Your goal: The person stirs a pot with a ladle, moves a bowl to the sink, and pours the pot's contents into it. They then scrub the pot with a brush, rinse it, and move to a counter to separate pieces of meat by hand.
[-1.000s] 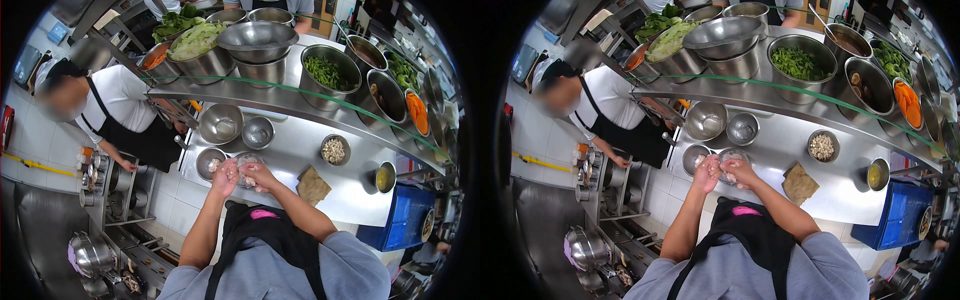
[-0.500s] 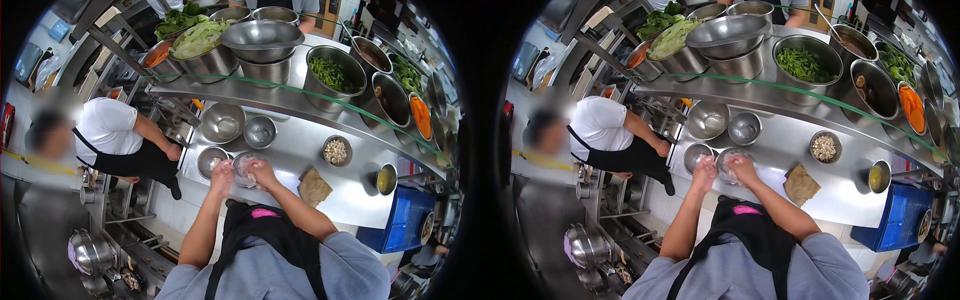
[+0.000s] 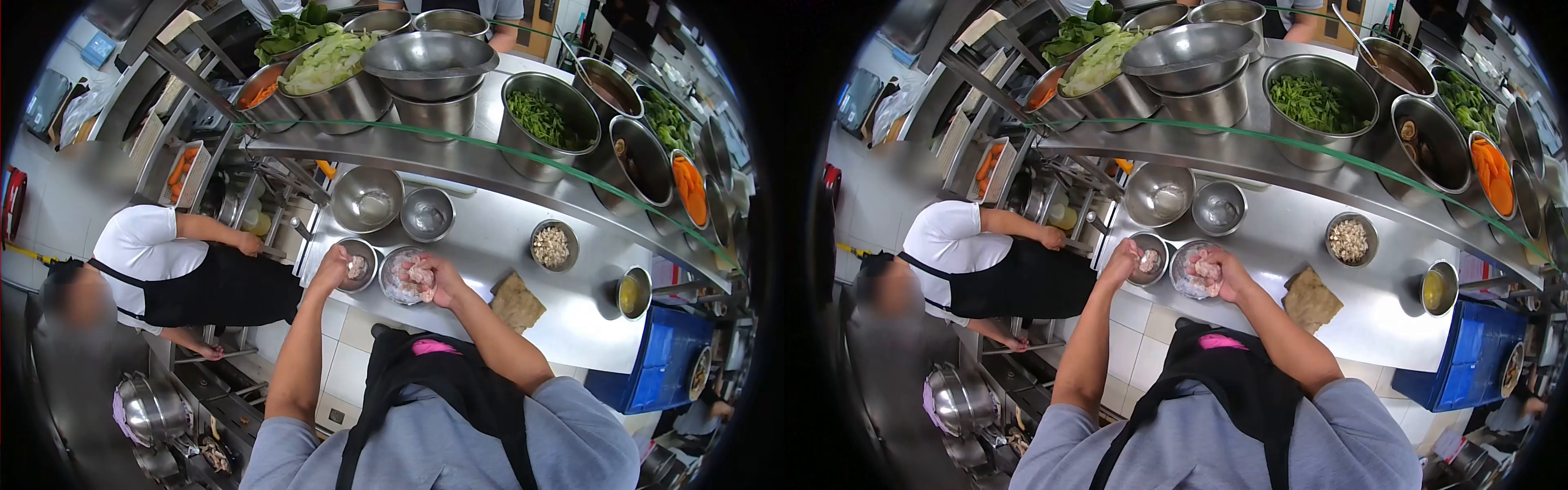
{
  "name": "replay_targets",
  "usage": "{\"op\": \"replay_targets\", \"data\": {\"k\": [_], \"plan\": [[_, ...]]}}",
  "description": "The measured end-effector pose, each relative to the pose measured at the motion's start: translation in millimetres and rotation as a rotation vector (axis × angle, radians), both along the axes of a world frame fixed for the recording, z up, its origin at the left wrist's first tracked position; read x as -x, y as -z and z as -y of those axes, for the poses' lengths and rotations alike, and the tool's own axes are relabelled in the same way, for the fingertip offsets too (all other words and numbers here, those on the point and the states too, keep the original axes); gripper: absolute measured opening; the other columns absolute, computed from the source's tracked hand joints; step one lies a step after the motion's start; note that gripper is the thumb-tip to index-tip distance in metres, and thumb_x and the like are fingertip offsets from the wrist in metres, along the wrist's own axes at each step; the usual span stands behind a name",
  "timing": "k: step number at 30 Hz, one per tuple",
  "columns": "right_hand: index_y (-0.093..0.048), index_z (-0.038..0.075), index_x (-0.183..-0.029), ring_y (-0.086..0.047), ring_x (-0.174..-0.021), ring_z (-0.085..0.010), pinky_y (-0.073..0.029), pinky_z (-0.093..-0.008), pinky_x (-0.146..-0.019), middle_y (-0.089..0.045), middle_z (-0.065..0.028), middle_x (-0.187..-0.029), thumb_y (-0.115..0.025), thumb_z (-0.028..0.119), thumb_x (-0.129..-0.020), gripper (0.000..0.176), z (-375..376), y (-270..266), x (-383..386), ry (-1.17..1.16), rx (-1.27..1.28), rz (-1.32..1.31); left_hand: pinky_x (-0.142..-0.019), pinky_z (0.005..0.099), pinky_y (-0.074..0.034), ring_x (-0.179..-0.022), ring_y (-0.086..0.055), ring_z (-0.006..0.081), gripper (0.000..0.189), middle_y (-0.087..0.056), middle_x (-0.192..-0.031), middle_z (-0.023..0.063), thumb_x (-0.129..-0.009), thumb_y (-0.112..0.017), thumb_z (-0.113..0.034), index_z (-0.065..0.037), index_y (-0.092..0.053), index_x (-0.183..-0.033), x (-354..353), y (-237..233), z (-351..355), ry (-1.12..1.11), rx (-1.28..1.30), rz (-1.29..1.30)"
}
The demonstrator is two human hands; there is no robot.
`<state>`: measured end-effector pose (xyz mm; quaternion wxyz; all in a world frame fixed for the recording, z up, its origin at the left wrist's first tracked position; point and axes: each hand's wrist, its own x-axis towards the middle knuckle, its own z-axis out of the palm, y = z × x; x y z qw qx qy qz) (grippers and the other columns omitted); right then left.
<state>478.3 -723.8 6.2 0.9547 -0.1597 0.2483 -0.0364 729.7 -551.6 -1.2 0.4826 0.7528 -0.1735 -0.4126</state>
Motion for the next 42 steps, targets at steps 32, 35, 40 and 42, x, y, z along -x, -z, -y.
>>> {"op": "replay_targets", "data": {"k": [32,35,40,42], "plan": [[-0.056,0.006,-0.106,-0.066,-0.093,-0.0244,-0.056,-0.0411,-0.085,-0.063,-0.0099,-0.101,-0.056,0.007,-0.081,0.025,-28,-5,-17,0.256,-0.039,0.113,-0.08,0.0298,-0.055,-0.094,-0.065,0.0228,0.037,-0.061,-0.104,0.0123,-0.084,-0.067,-0.001,-0.002,-0.062,-0.12,144,-60,21,0.048,0.298,0.094],[-0.056,0.006,-0.11,-0.066,-0.096,-0.0212,-0.056,-0.0388,-0.085,-0.064,-0.0082,-0.103,-0.059,0.008,-0.085,0.025,-32,-2,-18,0.174,0.091,0.176,-0.072,0.0292,-0.056,-0.086,-0.065,0.0197,0.037,-0.064,-0.1,0.0097,-0.084,-0.066,-0.001,-0.004,-0.064,-0.121,133,-72,28,0.116,0.374,0.522],[-0.056,0.008,-0.114,-0.066,-0.096,-0.0166,-0.057,-0.0333,-0.081,-0.065,-0.0076,-0.106,-0.06,0.009,-0.09,0.024,-33,-11,-10,0.094,0.191,0.131,-0.069,0.0267,-0.054,-0.082,-0.065,0.0179,0.029,-0.066,-0.088,0.0077,-0.083,-0.068,-0.003,-0.004,-0.068,-0.113,129,-76,23,0.264,0.235,0.837],[-0.056,0.009,-0.116,-0.066,-0.091,-0.015,-0.057,-0.0285,-0.075,-0.065,-0.008,-0.108,-0.059,0.007,-0.091,0.025,-28,-15,-4,0.02,0.326,0.096,-0.067,0.027,-0.054,-0.079,-0.065,0.0159,0.022,-0.067,-0.088,0.008,-0.085,-0.067,-0.004,-0.001,-0.07,-0.107,128,-76,20,0.223,0.207,0.768]]}}
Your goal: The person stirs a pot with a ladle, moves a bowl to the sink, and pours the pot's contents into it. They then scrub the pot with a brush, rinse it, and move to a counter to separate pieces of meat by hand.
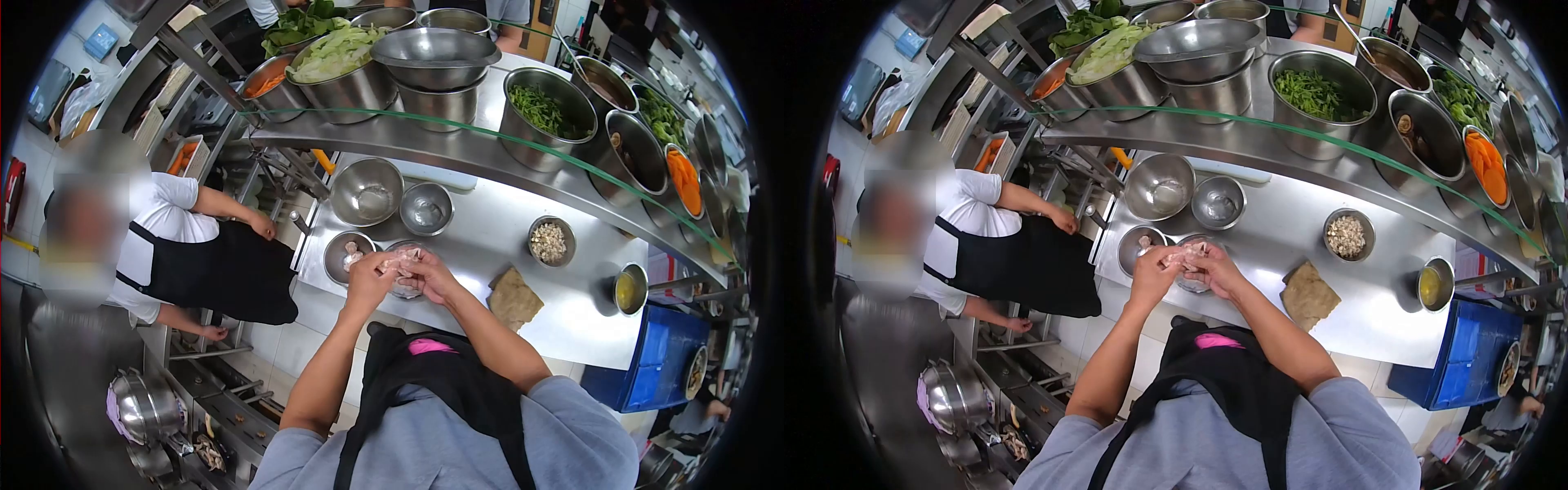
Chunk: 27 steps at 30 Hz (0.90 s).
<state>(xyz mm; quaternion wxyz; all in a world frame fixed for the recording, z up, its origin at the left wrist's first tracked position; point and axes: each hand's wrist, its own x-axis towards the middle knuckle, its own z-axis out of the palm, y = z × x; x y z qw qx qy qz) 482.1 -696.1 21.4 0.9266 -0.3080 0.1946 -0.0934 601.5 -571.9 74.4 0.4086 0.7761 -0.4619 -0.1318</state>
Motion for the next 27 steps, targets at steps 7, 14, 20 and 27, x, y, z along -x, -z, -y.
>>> {"op": "replay_targets", "data": {"k": [7,14,20,27], "plan": [[-0.055,0.009,-0.115,-0.067,-0.083,-0.0134,-0.058,-0.026,-0.067,-0.064,-0.006,-0.103,-0.06,0.007,-0.089,0.026,17,23,6,0.101,-0.024,-0.119,-0.069,0.0252,-0.053,-0.078,-0.063,0.0127,0.013,-0.067,-0.092,0.0076,-0.09,-0.064,-0.005,0.0,-0.067,-0.102,-18,12,-5,-0.184,0.328,-0.871],[-0.057,0.011,-0.112,-0.064,-0.075,-0.0103,-0.055,-0.0246,-0.059,-0.063,-0.0015,-0.095,-0.071,0.015,-0.086,0.03,1,-4,3,-0.068,0.011,-0.101,-0.063,0.0213,-0.046,-0.075,-0.057,0.0081,0.02,-0.064,-0.095,0.0031,-0.093,-0.057,-0.003,-0.004,-0.062,-0.113,-17,19,-7,0.027,0.21,-1.263],[-0.06,0.008,-0.109,-0.063,-0.071,-0.0089,-0.052,-0.023,-0.056,-0.065,-0.0005,-0.087,-0.075,0.018,-0.085,0.031,-7,11,0,0.0,0.194,-0.203,-0.059,0.0207,-0.041,-0.073,-0.054,0.0063,0.023,-0.063,-0.092,0.0007,-0.093,-0.06,-0.005,-0.006,-0.06,-0.115,2,43,-2,0.02,0.132,-1.119],[-0.063,0.004,-0.103,-0.064,-0.068,-0.0098,-0.052,-0.0235,-0.052,-0.066,-0.0024,-0.082,-0.074,0.017,-0.085,0.025,0,-1,9,-0.036,0.275,-0.207,-0.065,0.023,-0.045,-0.078,-0.056,0.0071,0.015,-0.062,-0.09,-0.0003,-0.096,-0.062,-0.011,-0.005,-0.059,-0.109,-4,58,-9,-0.102,0.153,-1.01]]}}
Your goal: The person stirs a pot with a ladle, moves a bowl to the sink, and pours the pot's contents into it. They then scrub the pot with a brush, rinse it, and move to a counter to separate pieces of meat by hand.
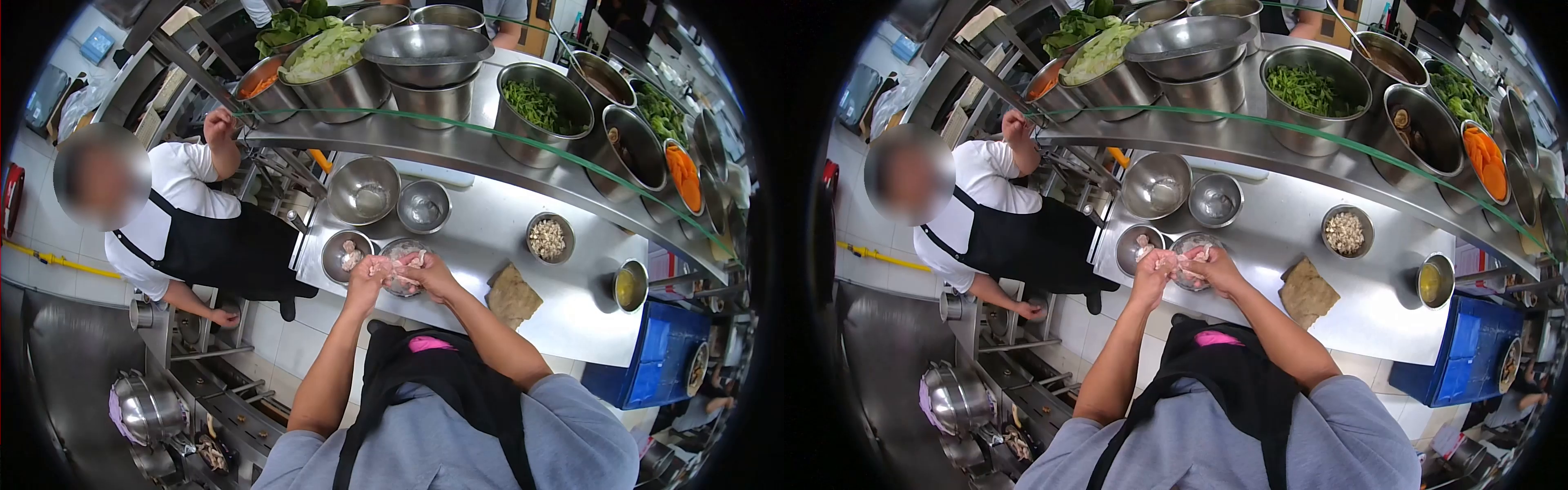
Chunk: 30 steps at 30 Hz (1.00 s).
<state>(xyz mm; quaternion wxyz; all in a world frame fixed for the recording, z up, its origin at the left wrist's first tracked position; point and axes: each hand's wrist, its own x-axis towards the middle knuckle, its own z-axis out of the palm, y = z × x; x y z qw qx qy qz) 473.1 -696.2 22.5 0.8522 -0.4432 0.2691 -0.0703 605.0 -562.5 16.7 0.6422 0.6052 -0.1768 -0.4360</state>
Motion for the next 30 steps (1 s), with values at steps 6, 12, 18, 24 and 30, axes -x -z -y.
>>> {"op": "replay_targets", "data": {"k": [6,12,18,24,30], "plan": [[-0.064,0.003,-0.097,-0.062,-0.063,-0.01,-0.051,-0.0238,-0.05,-0.066,-0.0033,-0.078,-0.074,0.018,-0.086,0.021,-1,11,-10,0.013,0.414,-0.09,-0.065,0.0223,-0.044,-0.076,-0.054,0.0076,0.011,-0.062,-0.09,0.0014,-0.097,-0.06,-0.013,-0.006,-0.058,-0.105,15,-10,8,0.015,0.018,0.044],[-0.061,0.005,-0.097,-0.06,-0.06,-0.0097,-0.049,-0.0238,-0.049,-0.063,-0.0024,-0.075,-0.071,0.016,-0.087,0.018,8,3,-8,-0.028,0.188,0.065,-0.064,0.0216,-0.045,-0.075,-0.054,0.0085,0.015,-0.061,-0.091,0.0029,-0.097,-0.06,-0.014,-0.005,-0.058,-0.109,9,2,2,-0.265,0.279,-0.378],[-0.054,0.007,-0.109,-0.057,-0.066,-0.0088,-0.043,-0.0201,-0.052,-0.06,-0.003,-0.09,-0.066,0.013,-0.089,0.025,20,9,-3,-0.104,-0.079,0.056,-0.055,0.0203,-0.041,-0.065,-0.05,0.0047,0.023,-0.054,-0.076,-0.0038,-0.091,-0.056,-0.003,-0.006,-0.063,-0.113,-2,5,-10,-0.314,0.215,-0.372],[-0.048,-0.003,-0.132,-0.057,-0.086,-0.0214,-0.05,-0.0252,-0.063,-0.054,-0.012,-0.095,-0.054,0.007,-0.09,0.044,49,30,-5,-0.063,-0.654,0.249,-0.043,0.0195,-0.028,-0.05,-0.037,0.0042,0.017,-0.049,-0.073,-0.0023,-0.093,-0.054,-0.008,-0.011,-0.054,-0.076,-15,17,-6,-0.263,0.436,-0.626],[-0.051,-0.003,-0.112,-0.056,-0.089,-0.0241,-0.055,-0.032,-0.074,-0.051,-0.0141,-0.099,-0.052,0.007,-0.09,0.024,65,45,-17,-0.244,-0.929,0.397,-0.039,0.0194,-0.026,-0.048,-0.035,0.0037,0.012,-0.047,-0.072,-0.0002,-0.09,-0.047,-0.001,-0.01,-0.052,-0.083,6,2,-10,-0.104,0.344,-0.609]]}}
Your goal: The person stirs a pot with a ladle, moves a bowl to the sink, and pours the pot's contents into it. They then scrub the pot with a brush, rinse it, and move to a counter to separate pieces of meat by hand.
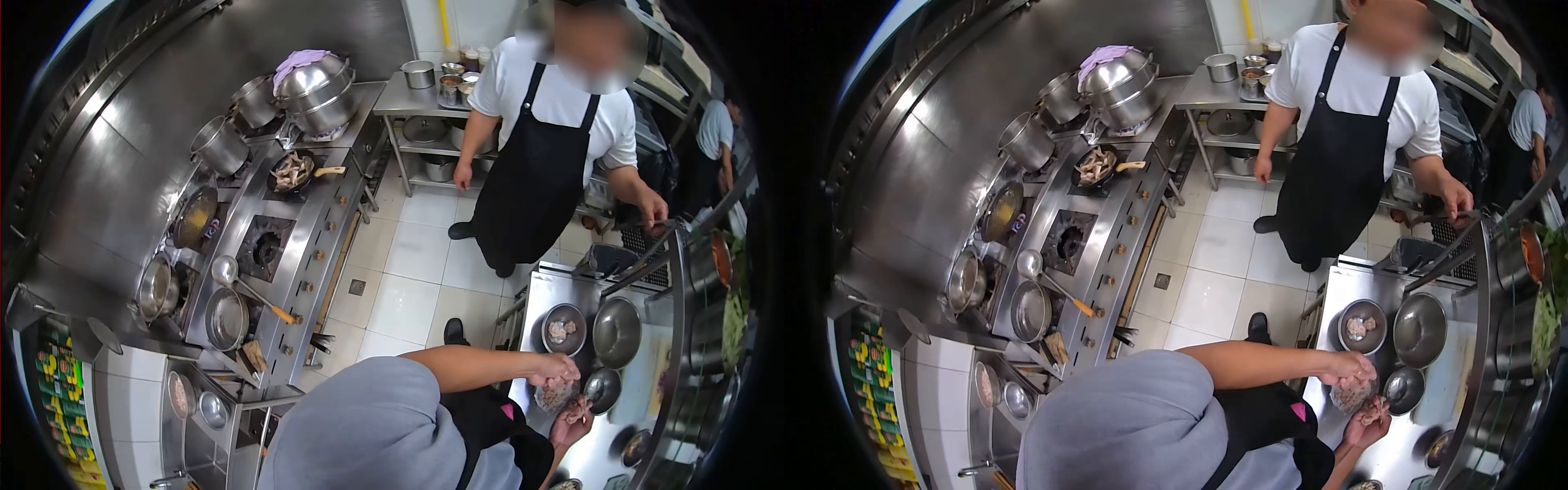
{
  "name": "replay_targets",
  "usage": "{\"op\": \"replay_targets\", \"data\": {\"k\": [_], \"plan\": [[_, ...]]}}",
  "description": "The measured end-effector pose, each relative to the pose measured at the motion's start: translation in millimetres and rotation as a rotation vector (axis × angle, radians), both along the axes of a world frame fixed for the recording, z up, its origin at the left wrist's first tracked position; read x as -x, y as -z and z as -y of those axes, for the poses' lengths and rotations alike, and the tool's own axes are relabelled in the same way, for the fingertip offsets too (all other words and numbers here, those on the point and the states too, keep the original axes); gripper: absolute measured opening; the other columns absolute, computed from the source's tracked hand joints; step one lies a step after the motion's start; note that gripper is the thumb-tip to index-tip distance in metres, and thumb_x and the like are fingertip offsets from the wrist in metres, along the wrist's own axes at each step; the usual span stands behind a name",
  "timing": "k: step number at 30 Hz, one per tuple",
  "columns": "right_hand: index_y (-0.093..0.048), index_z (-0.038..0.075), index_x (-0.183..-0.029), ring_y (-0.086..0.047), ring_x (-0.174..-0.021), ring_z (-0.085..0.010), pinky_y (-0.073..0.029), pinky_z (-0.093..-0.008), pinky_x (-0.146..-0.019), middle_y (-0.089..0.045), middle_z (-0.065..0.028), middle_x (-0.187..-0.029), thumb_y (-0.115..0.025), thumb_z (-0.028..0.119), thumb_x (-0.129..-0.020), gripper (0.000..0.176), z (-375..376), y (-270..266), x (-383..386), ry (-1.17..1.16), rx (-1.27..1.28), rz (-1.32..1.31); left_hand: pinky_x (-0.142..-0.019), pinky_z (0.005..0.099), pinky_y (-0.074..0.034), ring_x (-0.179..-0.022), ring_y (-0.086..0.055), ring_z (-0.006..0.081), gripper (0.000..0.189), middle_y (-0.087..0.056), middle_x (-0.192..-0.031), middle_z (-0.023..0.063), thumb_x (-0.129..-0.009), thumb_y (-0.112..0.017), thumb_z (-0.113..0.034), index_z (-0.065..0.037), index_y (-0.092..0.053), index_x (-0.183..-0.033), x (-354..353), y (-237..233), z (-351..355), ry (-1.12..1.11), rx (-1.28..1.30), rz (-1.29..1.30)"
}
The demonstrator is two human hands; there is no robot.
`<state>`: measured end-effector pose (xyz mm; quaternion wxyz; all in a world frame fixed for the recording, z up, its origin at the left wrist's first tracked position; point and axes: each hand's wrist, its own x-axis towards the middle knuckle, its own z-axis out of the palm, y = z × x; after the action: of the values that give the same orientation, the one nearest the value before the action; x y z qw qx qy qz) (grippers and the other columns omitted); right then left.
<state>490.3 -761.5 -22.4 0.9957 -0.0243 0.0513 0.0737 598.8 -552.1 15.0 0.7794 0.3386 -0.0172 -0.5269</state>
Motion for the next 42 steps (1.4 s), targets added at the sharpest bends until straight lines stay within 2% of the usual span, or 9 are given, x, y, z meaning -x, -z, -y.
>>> {"op": "replay_targets", "data": {"k": [10,13,15,20,22,24,30,34,42], "plan": [[-0.056,0.001,-0.109,-0.06,-0.085,-0.0224,-0.057,-0.0323,-0.073,-0.063,-0.0102,-0.095,-0.055,0.003,-0.081,0.028,-10,-11,5,-0.048,0.286,-0.204,-0.039,0.0235,-0.022,-0.042,-0.028,0.0067,0.012,-0.041,-0.061,-0.0033,-0.092,-0.04,-0.018,-0.015,-0.047,-0.083,-26,13,-13,-0.001,-0.101,-0.015],[-0.057,0.008,-0.106,-0.061,-0.079,-0.0159,-0.054,-0.0285,-0.064,-0.06,-0.0007,-0.084,-0.059,0.005,-0.082,0.025,-16,-12,7,-0.138,0.329,-0.078,-0.042,0.0235,-0.031,-0.049,-0.038,0.0058,0.002,-0.053,-0.068,-0.002,-0.092,-0.052,-0.015,-0.015,-0.052,-0.09,-37,34,-25,0.054,0.03,0.07],[-0.058,0.01,-0.108,-0.061,-0.073,-0.0178,-0.053,-0.0302,-0.061,-0.06,-0.0022,-0.081,-0.061,0.007,-0.082,0.026,-28,-30,13,0.058,0.539,-0.463,-0.053,0.0243,-0.042,-0.063,-0.049,0.006,0.014,-0.063,-0.085,-0.0017,-0.088,-0.063,-0.006,-0.016,-0.054,-0.09,-45,28,-32,0.007,-0.027,0.004],[-0.058,0.003,-0.11,-0.065,-0.088,-0.028,-0.056,-0.0417,-0.082,-0.065,-0.0137,-0.093,-0.059,0.007,-0.081,0.03,-24,-27,16,0.124,0.374,-0.44,-0.044,0.0226,-0.026,-0.051,-0.032,0.005,0.015,-0.04,-0.066,-0.006,-0.091,-0.047,-0.002,-0.015,-0.044,-0.085,-82,-28,-55,0.044,-0.266,0.17],[-0.057,0.002,-0.11,-0.064,-0.096,-0.0312,-0.053,-0.0454,-0.09,-0.065,-0.0163,-0.1,-0.059,0.006,-0.08,0.031,-27,-28,16,0.175,0.341,-0.387,-0.049,0.0318,-0.043,-0.058,-0.054,0.0165,0.013,-0.056,-0.071,0.0045,-0.091,-0.04,-0.005,-0.009,-0.049,-0.1,-113,39,-53,0.07,-0.8,1.345],[-0.056,0.001,-0.11,-0.064,-0.104,-0.0343,-0.05,-0.0491,-0.098,-0.064,-0.0189,-0.106,-0.059,0.005,-0.078,0.032,-31,-29,14,0.196,0.315,-0.324,-0.078,0.0436,-0.053,-0.094,-0.067,0.0352,0.027,-0.065,-0.099,0.0266,-0.087,-0.054,-0.012,-0.004,-0.053,-0.113,-94,-69,-33,0.442,-1.092,0.979],[-0.053,0.001,-0.113,-0.06,-0.114,-0.04,-0.046,-0.0501,-0.105,-0.059,-0.0219,-0.121,-0.059,0.002,-0.08,0.034,-42,-41,0,0.219,0.26,-0.332,-0.091,0.0463,-0.051,-0.103,-0.063,0.04,0.045,-0.057,-0.12,0.0282,-0.083,-0.061,-0.008,-0.01,-0.055,-0.128,-94,-20,-15,0.438,-1.093,1.774],[-0.054,0.004,-0.112,-0.063,-0.107,-0.0311,-0.053,-0.044,-0.096,-0.061,-0.0181,-0.118,-0.058,0.004,-0.089,0.024,-45,-42,0,0.277,0.335,-0.263,-0.084,0.0453,-0.052,-0.094,-0.065,0.0365,0.042,-0.063,-0.107,0.0226,-0.081,-0.068,-0.015,-0.01,-0.061,-0.122,-48,-62,17,0.347,-0.545,1.592],[-0.051,0.007,-0.111,-0.067,-0.091,-0.0197,-0.058,-0.0342,-0.08,-0.064,-0.0094,-0.104,-0.058,0.011,-0.096,0.017,-54,-38,-3,0.28,0.583,-0.302,-0.069,0.0349,-0.053,-0.075,-0.067,0.0258,0.029,-0.067,-0.086,0.0152,-0.078,-0.069,-0.009,-0.002,-0.066,-0.107,6,-49,32,-0.045,-0.576,1.501]]}}
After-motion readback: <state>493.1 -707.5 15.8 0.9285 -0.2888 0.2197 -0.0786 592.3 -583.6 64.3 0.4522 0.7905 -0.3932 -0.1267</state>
